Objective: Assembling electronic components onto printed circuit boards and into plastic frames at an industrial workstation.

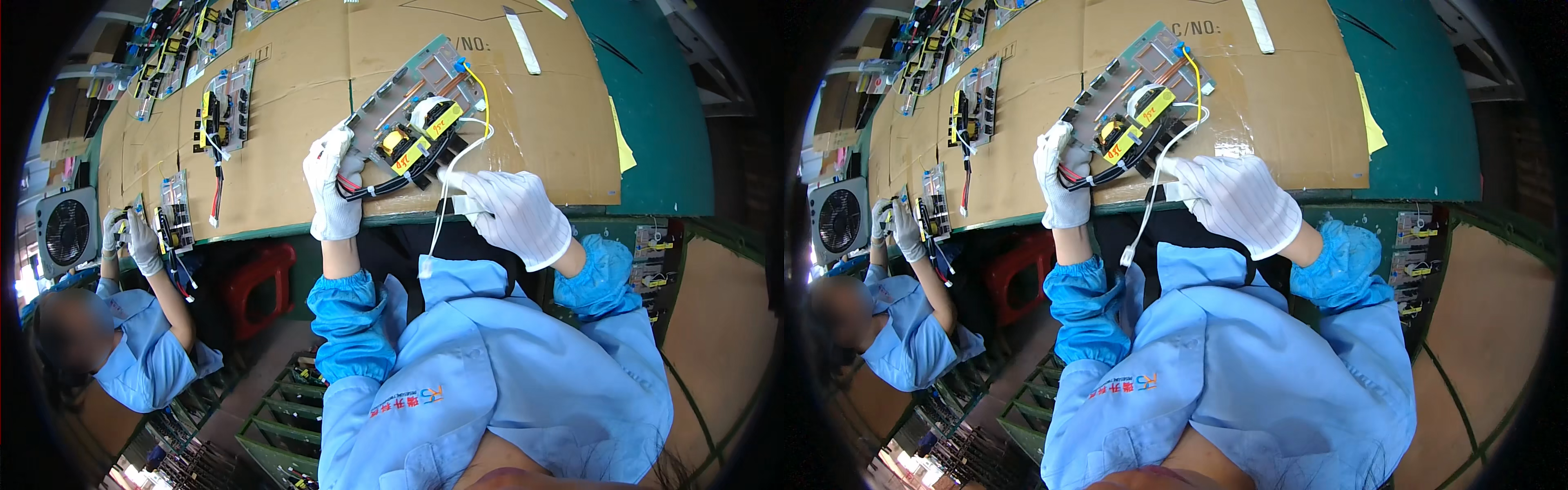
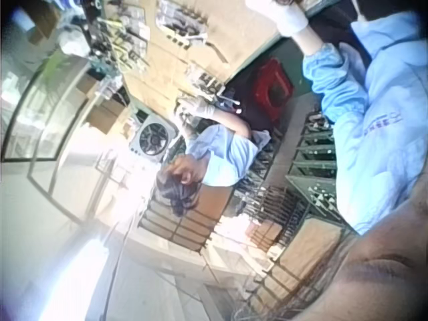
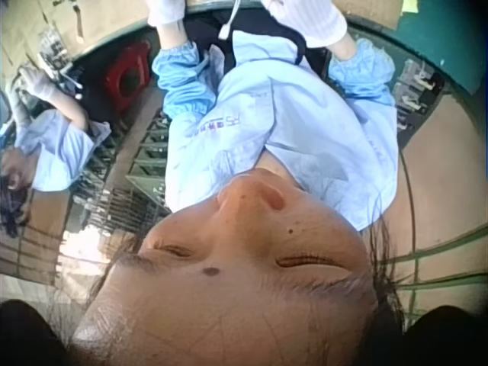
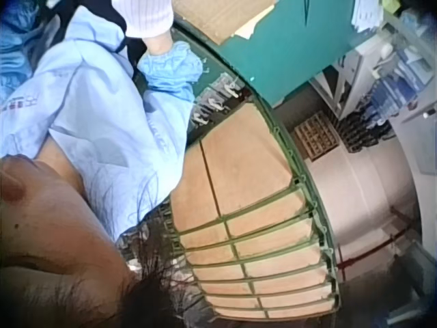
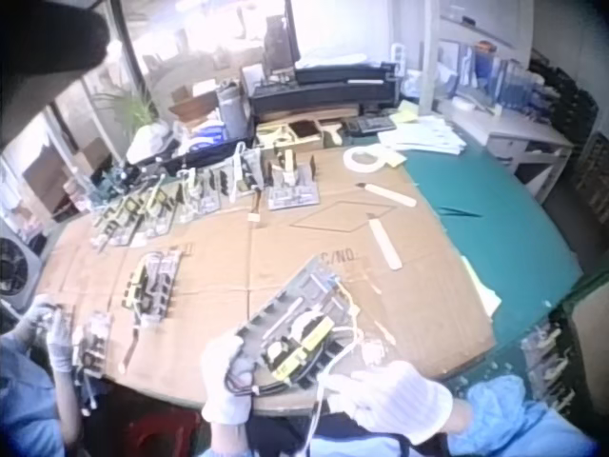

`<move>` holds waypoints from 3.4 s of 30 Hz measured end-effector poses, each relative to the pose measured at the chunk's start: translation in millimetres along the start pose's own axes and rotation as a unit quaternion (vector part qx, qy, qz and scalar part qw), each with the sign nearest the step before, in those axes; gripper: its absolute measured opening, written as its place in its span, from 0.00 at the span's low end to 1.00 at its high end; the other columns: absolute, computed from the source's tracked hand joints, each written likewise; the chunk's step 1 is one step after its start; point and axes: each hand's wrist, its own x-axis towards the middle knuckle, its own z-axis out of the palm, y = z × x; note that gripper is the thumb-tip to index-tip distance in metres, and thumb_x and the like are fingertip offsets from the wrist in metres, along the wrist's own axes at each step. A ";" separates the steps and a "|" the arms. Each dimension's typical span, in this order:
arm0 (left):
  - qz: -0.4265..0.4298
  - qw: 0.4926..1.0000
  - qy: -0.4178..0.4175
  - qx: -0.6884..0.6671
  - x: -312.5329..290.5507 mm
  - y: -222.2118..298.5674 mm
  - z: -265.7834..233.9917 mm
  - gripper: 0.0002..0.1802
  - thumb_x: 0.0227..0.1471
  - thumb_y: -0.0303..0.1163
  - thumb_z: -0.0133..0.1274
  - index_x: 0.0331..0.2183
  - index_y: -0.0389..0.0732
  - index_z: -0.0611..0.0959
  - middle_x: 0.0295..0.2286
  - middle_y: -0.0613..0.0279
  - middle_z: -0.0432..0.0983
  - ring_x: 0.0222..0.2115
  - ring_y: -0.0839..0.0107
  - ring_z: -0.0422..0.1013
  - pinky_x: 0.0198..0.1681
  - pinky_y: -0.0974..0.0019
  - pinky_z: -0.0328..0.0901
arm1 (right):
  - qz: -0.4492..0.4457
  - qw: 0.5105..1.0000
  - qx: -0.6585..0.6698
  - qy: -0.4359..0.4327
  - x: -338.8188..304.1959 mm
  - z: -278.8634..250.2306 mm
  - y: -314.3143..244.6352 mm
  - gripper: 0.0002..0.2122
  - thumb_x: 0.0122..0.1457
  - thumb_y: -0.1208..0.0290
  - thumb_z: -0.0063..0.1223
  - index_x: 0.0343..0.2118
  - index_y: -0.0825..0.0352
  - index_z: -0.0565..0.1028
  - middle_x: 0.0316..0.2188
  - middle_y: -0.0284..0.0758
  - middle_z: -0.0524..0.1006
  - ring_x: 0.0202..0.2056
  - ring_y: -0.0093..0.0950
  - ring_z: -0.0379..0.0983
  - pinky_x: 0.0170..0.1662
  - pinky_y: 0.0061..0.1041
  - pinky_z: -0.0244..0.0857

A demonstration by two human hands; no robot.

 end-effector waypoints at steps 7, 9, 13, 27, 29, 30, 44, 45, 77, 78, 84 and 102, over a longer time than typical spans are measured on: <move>0.073 0.995 0.017 0.058 2.7 -0.7 3.9 0.12 0.54 0.22 0.52 0.42 0.34 0.80 0.41 0.56 0.76 0.37 0.72 0.73 0.42 0.68 0.68 | -0.072 0.993 0.085 -0.025 -6.7 14.9 -8.0 0.20 0.54 0.69 0.52 0.52 0.58 0.73 0.19 0.31 0.74 0.21 0.30 0.73 0.23 0.31 0.65; -0.025 0.999 -0.011 0.033 -2.6 -0.7 -3.1 0.17 0.51 0.19 0.51 0.45 0.36 0.78 0.44 0.54 0.73 0.45 0.64 0.70 0.50 0.63 0.64 | 0.000 0.997 0.077 -0.018 -3.4 10.4 -14.3 0.14 0.54 0.69 0.54 0.44 0.61 0.77 0.21 0.31 0.76 0.23 0.30 0.74 0.24 0.30 0.66; -0.116 0.989 -0.015 -0.093 -4.1 0.0 -6.1 0.24 0.45 0.15 0.53 0.47 0.36 0.77 0.46 0.52 0.72 0.48 0.59 0.68 0.54 0.59 0.62 | -0.021 0.975 0.127 -0.181 -12.3 8.1 -9.1 0.08 0.54 0.68 0.57 0.35 0.63 0.80 0.22 0.34 0.77 0.23 0.33 0.75 0.25 0.32 0.67; -0.104 0.994 -0.003 -0.018 -4.3 -2.2 -3.0 0.14 0.51 0.21 0.50 0.43 0.35 0.79 0.43 0.55 0.72 0.41 0.63 0.71 0.47 0.61 0.66 | 0.300 0.852 0.415 -0.108 19.8 -99.0 41.5 0.21 0.65 0.57 0.39 0.53 0.67 0.73 0.37 0.41 0.81 0.21 0.27 0.76 0.25 0.26 0.68; -0.138 0.988 0.009 -0.066 1.1 0.8 -3.3 0.12 0.55 0.25 0.48 0.42 0.34 0.79 0.41 0.56 0.72 0.38 0.65 0.71 0.44 0.62 0.67 | 0.271 0.937 0.219 0.038 44.7 -63.4 61.8 0.22 0.65 0.55 0.40 0.53 0.67 0.73 0.38 0.40 0.80 0.24 0.22 0.74 0.26 0.23 0.66; -0.179 0.975 0.011 -0.127 3.9 0.0 -2.8 0.12 0.56 0.27 0.47 0.41 0.34 0.79 0.40 0.57 0.72 0.37 0.66 0.72 0.43 0.63 0.68 | 0.248 0.954 0.165 0.044 53.1 -49.5 83.2 0.23 0.65 0.55 0.40 0.54 0.67 0.72 0.38 0.40 0.79 0.25 0.23 0.74 0.28 0.23 0.67; -0.351 0.851 0.162 -0.356 12.9 19.5 -5.4 0.15 0.55 0.35 0.50 0.38 0.34 0.82 0.30 0.62 0.77 0.29 0.74 0.71 0.34 0.73 0.63 | 0.079 0.934 0.347 -0.024 65.8 -19.4 112.8 0.12 0.62 0.62 0.51 0.39 0.66 0.75 0.22 0.34 0.66 0.20 0.24 0.59 0.24 0.25 0.57; -0.338 0.853 0.188 -0.351 15.3 26.4 -2.1 0.15 0.55 0.34 0.49 0.38 0.33 0.82 0.32 0.59 0.78 0.35 0.70 0.73 0.42 0.71 0.67 | -0.016 0.961 0.276 0.005 66.0 -15.8 116.7 0.11 0.60 0.66 0.52 0.43 0.64 0.75 0.24 0.35 0.68 0.22 0.27 0.62 0.26 0.27 0.59; -0.369 0.796 0.209 -0.432 18.9 -3.0 -16.4 0.19 0.55 0.39 0.52 0.48 0.46 0.75 0.38 0.51 0.78 0.40 0.60 0.75 0.46 0.58 0.69 | 0.322 0.729 0.600 -0.073 69.6 -16.9 93.0 0.13 0.62 0.60 0.51 0.30 0.66 0.74 0.14 0.22 0.63 0.12 0.11 0.49 0.16 0.17 0.41; -0.378 0.780 0.210 -0.453 18.3 -5.7 -17.0 0.19 0.55 0.39 0.52 0.48 0.47 0.75 0.38 0.51 0.78 0.40 0.59 0.75 0.46 0.58 0.69 | 0.325 0.726 0.600 -0.080 70.0 -19.0 92.8 0.13 0.62 0.60 0.51 0.30 0.66 0.74 0.14 0.22 0.63 0.12 0.11 0.49 0.16 0.17 0.41; -0.348 0.804 0.150 -0.457 21.2 -2.3 -13.5 0.21 0.57 0.45 0.51 0.49 0.47 0.72 0.37 0.50 0.77 0.40 0.59 0.75 0.45 0.56 0.70 | 0.327 0.685 0.639 -0.125 69.7 -28.0 99.4 0.16 0.61 0.60 0.54 0.42 0.70 0.76 0.27 0.26 0.74 0.22 0.09 0.62 0.23 0.12 0.54; -0.375 0.798 0.183 -0.434 24.6 4.8 -12.2 0.19 0.56 0.44 0.53 0.46 0.45 0.74 0.38 0.47 0.77 0.40 0.58 0.75 0.44 0.57 0.70 | 0.292 0.776 0.553 -0.078 74.8 -23.6 68.4 0.20 0.63 0.54 0.49 0.43 0.71 0.74 0.29 0.29 0.73 0.28 0.14 0.66 0.32 0.16 0.62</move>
